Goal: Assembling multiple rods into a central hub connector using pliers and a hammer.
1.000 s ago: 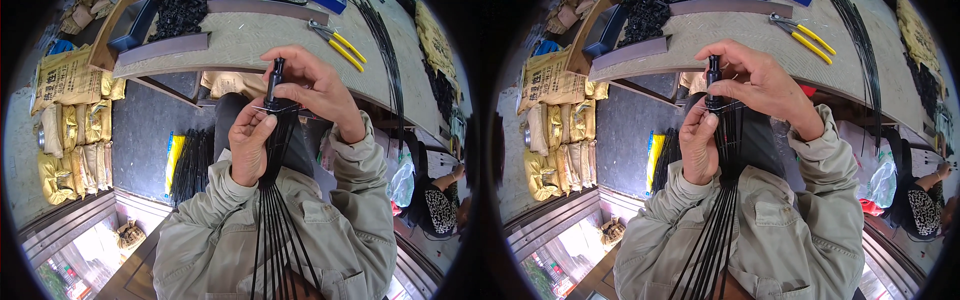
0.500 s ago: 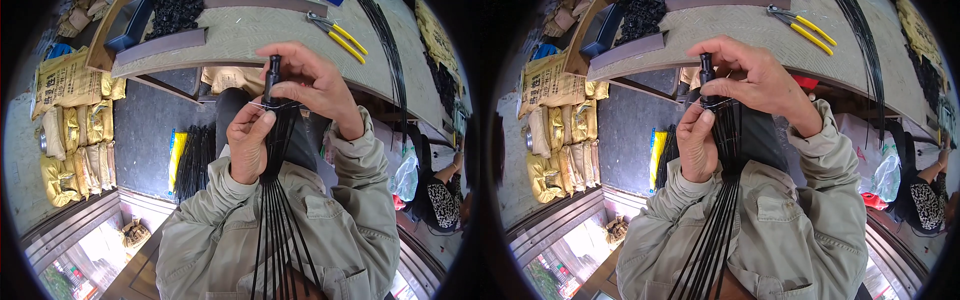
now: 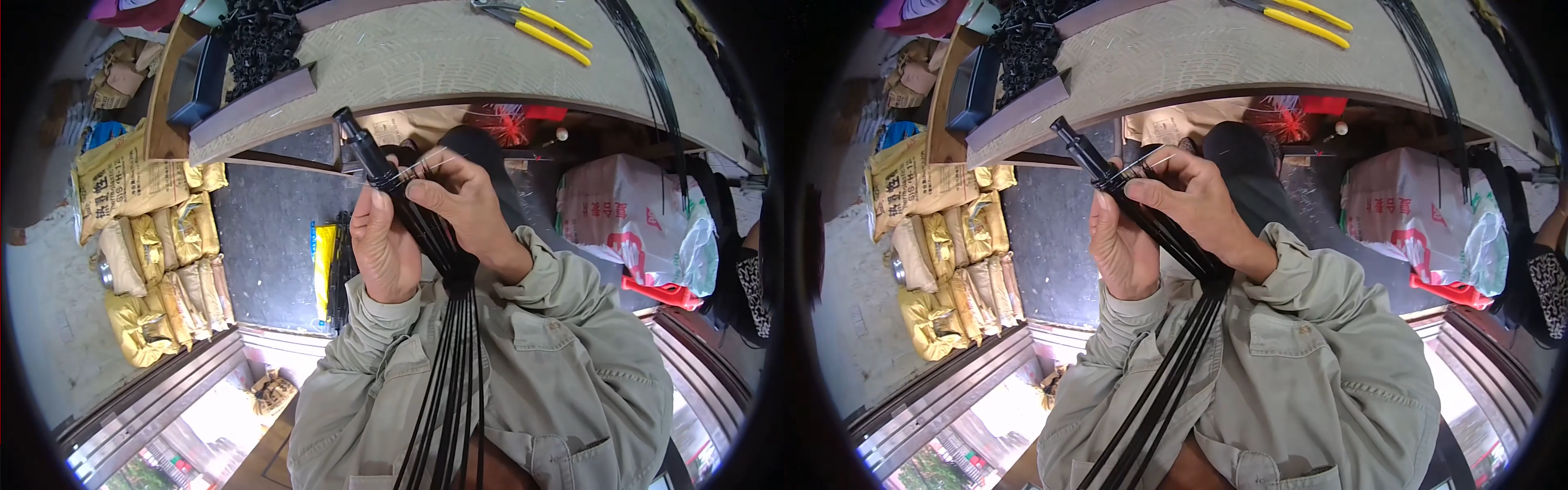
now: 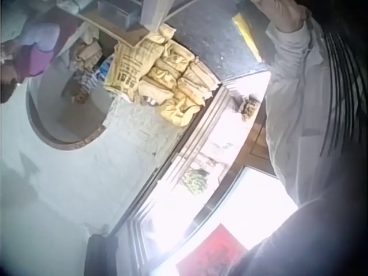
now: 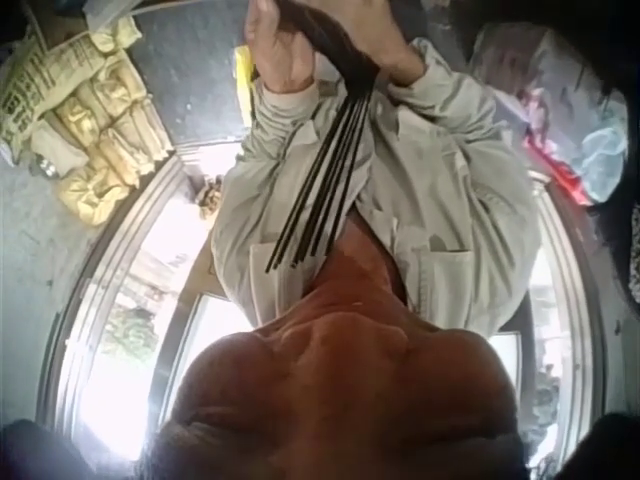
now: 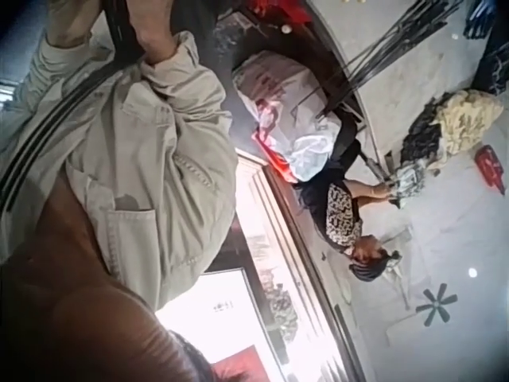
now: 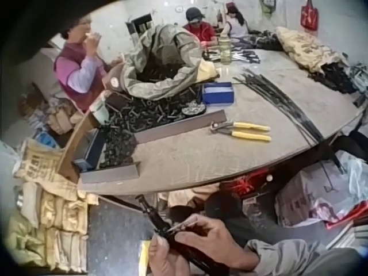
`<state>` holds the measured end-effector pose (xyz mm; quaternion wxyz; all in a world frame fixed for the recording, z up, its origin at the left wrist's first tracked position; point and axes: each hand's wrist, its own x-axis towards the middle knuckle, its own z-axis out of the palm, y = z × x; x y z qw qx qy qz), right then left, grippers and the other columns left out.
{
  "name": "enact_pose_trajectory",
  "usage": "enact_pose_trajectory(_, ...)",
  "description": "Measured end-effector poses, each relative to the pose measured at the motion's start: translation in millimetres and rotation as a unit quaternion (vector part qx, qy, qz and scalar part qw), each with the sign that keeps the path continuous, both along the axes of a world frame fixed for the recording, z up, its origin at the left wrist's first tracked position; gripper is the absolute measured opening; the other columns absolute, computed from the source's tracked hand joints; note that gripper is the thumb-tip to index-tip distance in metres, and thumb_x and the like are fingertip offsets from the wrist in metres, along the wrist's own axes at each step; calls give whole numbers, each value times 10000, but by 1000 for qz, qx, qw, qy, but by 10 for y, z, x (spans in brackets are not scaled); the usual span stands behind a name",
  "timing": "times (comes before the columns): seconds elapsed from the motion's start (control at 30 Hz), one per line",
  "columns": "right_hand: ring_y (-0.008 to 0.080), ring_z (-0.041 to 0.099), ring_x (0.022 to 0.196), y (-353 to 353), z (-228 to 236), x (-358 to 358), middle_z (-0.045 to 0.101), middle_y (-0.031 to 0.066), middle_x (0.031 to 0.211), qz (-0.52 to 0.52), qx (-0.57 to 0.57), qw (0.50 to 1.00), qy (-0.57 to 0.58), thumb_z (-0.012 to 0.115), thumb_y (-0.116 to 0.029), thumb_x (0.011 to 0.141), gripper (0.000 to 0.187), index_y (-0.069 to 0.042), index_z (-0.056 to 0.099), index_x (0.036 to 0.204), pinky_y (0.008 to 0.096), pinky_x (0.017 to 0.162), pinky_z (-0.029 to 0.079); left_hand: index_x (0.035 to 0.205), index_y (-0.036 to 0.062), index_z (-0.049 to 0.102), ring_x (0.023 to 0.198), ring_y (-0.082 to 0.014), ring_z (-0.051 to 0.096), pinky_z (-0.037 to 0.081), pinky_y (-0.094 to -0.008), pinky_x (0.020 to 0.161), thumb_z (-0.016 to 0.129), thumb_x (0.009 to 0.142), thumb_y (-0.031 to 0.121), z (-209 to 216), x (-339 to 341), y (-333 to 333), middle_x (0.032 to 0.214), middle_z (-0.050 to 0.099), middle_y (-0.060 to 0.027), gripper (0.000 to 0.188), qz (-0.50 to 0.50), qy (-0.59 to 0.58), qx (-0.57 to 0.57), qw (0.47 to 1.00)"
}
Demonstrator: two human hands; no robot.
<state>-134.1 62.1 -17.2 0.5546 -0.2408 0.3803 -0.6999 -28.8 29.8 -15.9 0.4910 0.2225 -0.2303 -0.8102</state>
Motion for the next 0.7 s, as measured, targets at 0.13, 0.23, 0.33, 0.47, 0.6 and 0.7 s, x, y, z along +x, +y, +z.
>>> enact_pose_trajectory(0.13, 44, 503, 749, 17, -33, -14, 586, -7, 815, 30, 1, 998, 50, 629, -84, 812, 135, 27, 589, 880, 193, 681, 417, 1177, -12, 487, 1078, -217, 510, 382, -352, 966, 535, 878, 175, -26, 71, -20, 1174, 530, -129, 355, -17, 22, -15, 999)
enact_pose_trajectory(0.23, 48, 508, 777, 19, -15, 17, 596, 13, 845, 3, -20, 997, 75, 612, -83, 825, 139, 29, 587, 903, 197, 692, 421, 1196, 24, 447, 1058, -207, 488, 364, -363, 972, 528, 881, 205, 0, 54, -24, 1129, 525, -91, 372, -38, 8, -15, 999)
enact_pose_trajectory(0.33, 50, 505, 787, 5, -32, 129, 587, 20, 852, -68, -48, 994, 69, 597, -89, 837, 146, 30, 583, 919, 204, 695, 422, 1195, 21, 441, 1126, -232, 449, 337, -385, 1004, 523, 882, 218, -44, 86, -29, 1180, 494, -117, 379, -47, 11, -18, 999)
enact_pose_trajectory(0.47, 61, 507, 762, 47, -17, 126, 581, 37, 820, -63, -47, 992, 103, 593, -67, 816, 163, 39, 586, 940, 208, 664, 419, 1198, 14, 433, 1224, -249, 366, 289, -398, 1043, 518, 882, 228, 1, 57, -48, 1268, 432, -143, 391, -73, 13, -34, 997)
enact_pose_trajectory(0.6, 75, 519, 753, 63, -18, 98, 565, 46, 784, -70, -71, 981, 165, 610, -66, 796, 174, 42, 591, 932, 215, 671, 422, 1232, 15, 410, 1297, -241, 258, 233, -410, 1079, 504, 886, 203, 4, 42, -30, 1343, 360, -137, 405, -61, 24, -32, 997)
enact_pose_trajectory(0.7, 75, 520, 756, 66, -32, 99, 563, 44, 786, -79, -84, 971, 207, 618, -69, 792, 180, 45, 594, 929, 217, 673, 422, 1247, 15, 401, 1303, -232, 245, 225, -409, 1085, 501, 886, 179, 5, 42, -22, 1347, 363, -116, 409, -48, 29, -27, 998)
